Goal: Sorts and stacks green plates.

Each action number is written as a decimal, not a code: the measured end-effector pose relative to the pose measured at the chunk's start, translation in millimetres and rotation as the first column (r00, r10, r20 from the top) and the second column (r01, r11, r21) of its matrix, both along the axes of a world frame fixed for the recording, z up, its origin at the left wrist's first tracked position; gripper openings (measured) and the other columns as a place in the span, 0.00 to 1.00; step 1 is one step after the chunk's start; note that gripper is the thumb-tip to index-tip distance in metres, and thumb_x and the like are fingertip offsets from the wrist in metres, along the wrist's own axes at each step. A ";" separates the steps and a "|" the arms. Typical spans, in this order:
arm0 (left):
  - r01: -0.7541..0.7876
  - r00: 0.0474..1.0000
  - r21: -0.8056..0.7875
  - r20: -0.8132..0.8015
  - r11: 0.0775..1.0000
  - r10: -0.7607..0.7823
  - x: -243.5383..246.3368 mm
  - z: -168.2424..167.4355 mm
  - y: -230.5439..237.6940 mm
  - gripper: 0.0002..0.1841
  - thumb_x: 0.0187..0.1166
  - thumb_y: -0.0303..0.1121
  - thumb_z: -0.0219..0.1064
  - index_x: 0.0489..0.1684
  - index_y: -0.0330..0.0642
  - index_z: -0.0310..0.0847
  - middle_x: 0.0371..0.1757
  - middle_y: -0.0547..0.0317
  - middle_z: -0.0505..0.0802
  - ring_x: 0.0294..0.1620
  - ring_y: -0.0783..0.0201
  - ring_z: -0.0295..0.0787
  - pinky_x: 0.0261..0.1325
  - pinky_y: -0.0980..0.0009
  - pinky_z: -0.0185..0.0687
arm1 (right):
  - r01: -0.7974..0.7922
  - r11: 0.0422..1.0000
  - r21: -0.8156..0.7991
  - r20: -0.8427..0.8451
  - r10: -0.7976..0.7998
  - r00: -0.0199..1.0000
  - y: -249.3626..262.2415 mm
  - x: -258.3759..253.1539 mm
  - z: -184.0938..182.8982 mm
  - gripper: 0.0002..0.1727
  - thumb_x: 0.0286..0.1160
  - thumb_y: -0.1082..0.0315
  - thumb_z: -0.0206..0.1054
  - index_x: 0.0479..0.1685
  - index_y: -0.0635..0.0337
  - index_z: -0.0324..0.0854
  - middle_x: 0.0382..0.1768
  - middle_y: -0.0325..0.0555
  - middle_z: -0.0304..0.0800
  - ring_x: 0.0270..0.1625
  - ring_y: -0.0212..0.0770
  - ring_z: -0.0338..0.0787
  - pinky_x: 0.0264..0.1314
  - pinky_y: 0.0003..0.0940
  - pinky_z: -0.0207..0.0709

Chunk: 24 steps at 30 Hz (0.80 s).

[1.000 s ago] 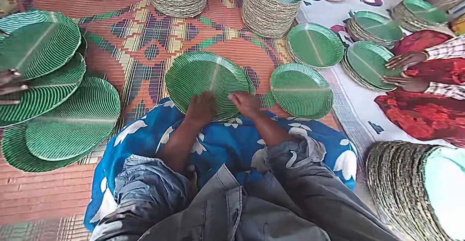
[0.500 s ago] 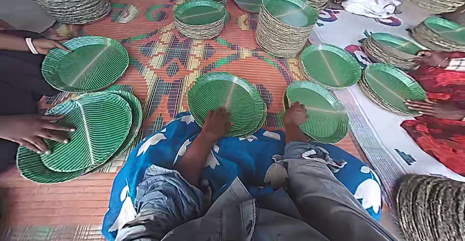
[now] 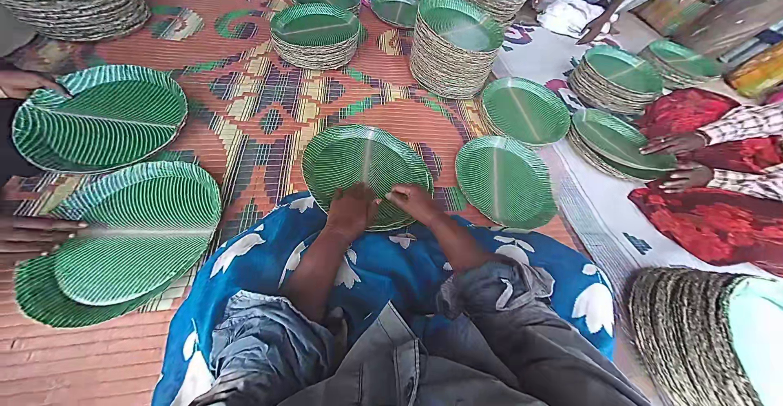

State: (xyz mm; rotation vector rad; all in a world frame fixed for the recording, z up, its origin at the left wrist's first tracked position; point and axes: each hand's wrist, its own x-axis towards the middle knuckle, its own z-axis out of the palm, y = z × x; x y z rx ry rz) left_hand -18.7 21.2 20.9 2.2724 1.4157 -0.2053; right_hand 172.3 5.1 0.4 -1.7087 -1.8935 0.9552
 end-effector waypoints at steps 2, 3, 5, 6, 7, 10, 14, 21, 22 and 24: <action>0.012 0.999 -0.020 -0.042 1.000 -0.013 1.7 -2.4 3.3 0.33 0.96 0.53 0.41 0.90 0.38 0.63 0.92 0.44 0.66 0.96 0.47 0.52 0.93 0.39 0.39 | 0.279 0.956 0.093 0.133 -0.290 0.948 17.4 40.4 4.5 0.21 0.91 0.61 0.59 0.65 0.71 0.84 0.65 0.66 0.89 0.69 0.59 0.88 0.76 0.54 0.76; 0.018 0.998 -0.022 -0.059 1.000 -0.019 2.5 -3.8 4.1 0.33 0.95 0.53 0.43 0.90 0.38 0.62 0.93 0.44 0.66 0.96 0.47 0.52 0.93 0.39 0.40 | 0.389 0.920 0.042 0.250 -0.387 0.888 24.9 59.3 8.2 0.24 0.91 0.59 0.58 0.74 0.70 0.78 0.73 0.66 0.83 0.76 0.60 0.84 0.79 0.56 0.74; 0.015 0.998 -0.044 -0.060 0.999 -0.018 3.4 -3.9 5.1 0.32 0.95 0.51 0.46 0.89 0.38 0.64 0.93 0.45 0.66 0.96 0.47 0.52 0.93 0.39 0.40 | 0.558 0.822 -0.113 0.437 -0.463 0.771 29.6 89.1 0.0 0.35 0.89 0.55 0.61 0.87 0.69 0.64 0.86 0.70 0.65 0.88 0.66 0.68 0.84 0.66 0.63; 0.007 0.998 -0.063 -0.055 0.998 -0.010 3.9 -3.3 5.4 0.31 0.95 0.51 0.46 0.89 0.39 0.64 0.93 0.45 0.65 0.96 0.47 0.52 0.93 0.39 0.40 | 0.614 0.772 -0.166 0.484 -0.479 0.733 25.7 100.8 -15.5 0.39 0.86 0.54 0.64 0.89 0.70 0.60 0.89 0.72 0.58 0.90 0.69 0.61 0.84 0.72 0.58; 0.001 0.999 -0.070 -0.049 0.998 -0.005 4.1 -2.6 5.8 0.31 0.95 0.51 0.46 0.89 0.39 0.64 0.93 0.45 0.65 0.96 0.47 0.52 0.93 0.39 0.40 | 0.659 0.727 -0.191 0.519 -0.495 0.697 19.6 109.1 -34.9 0.40 0.84 0.54 0.67 0.89 0.70 0.59 0.90 0.75 0.54 0.91 0.72 0.57 0.84 0.75 0.56; -0.005 0.999 -0.086 -0.038 0.996 0.001 4.8 -3.3 8.7 0.31 0.95 0.51 0.46 0.89 0.39 0.64 0.93 0.46 0.64 0.96 0.47 0.51 0.93 0.39 0.39 | 0.735 0.657 -0.165 0.587 -0.533 0.609 10.7 115.3 -75.2 0.31 0.88 0.64 0.60 0.90 0.61 0.63 0.90 0.74 0.54 0.92 0.73 0.57 0.82 0.78 0.58; -0.009 1.000 -0.097 0.028 0.995 0.011 1.9 -4.9 8.4 0.31 0.94 0.50 0.48 0.89 0.40 0.63 0.93 0.46 0.64 0.97 0.48 0.50 0.93 0.38 0.36 | 0.650 0.760 0.000 0.567 -0.535 0.626 27.2 90.6 -47.5 0.26 0.90 0.71 0.52 0.86 0.59 0.69 0.86 0.65 0.68 0.85 0.65 0.73 0.79 0.68 0.68; -0.675 0.652 0.260 0.649 0.690 0.393 -21.2 -13.3 21.4 0.40 0.84 0.49 0.61 0.91 0.31 0.58 0.93 0.28 0.57 0.95 0.31 0.45 0.89 0.28 0.35 | -0.179 0.980 0.090 -0.042 0.183 0.982 -12.1 -26.5 -10.3 0.21 0.90 0.75 0.52 0.74 0.73 0.79 0.82 0.66 0.75 0.88 0.58 0.72 0.93 0.48 0.59; -0.769 0.505 0.117 0.715 0.629 0.484 -29.3 -13.8 26.9 0.41 0.83 0.47 0.64 0.91 0.27 0.55 0.93 0.25 0.55 0.95 0.31 0.46 0.92 0.34 0.38 | -0.267 0.962 0.058 -0.039 0.269 0.962 -21.5 -38.6 -12.9 0.21 0.89 0.74 0.53 0.75 0.71 0.80 0.83 0.66 0.74 0.89 0.58 0.70 0.93 0.49 0.57; -0.804 0.147 -0.251 0.794 0.538 0.590 -42.2 -14.7 33.3 0.45 0.82 0.37 0.68 0.91 0.21 0.44 0.92 0.24 0.55 0.93 0.37 0.54 0.93 0.51 0.51 | -0.307 0.945 0.116 -0.032 0.313 0.949 -30.4 -47.8 -20.4 0.22 0.87 0.70 0.56 0.73 0.68 0.82 0.83 0.67 0.74 0.88 0.62 0.70 0.92 0.56 0.58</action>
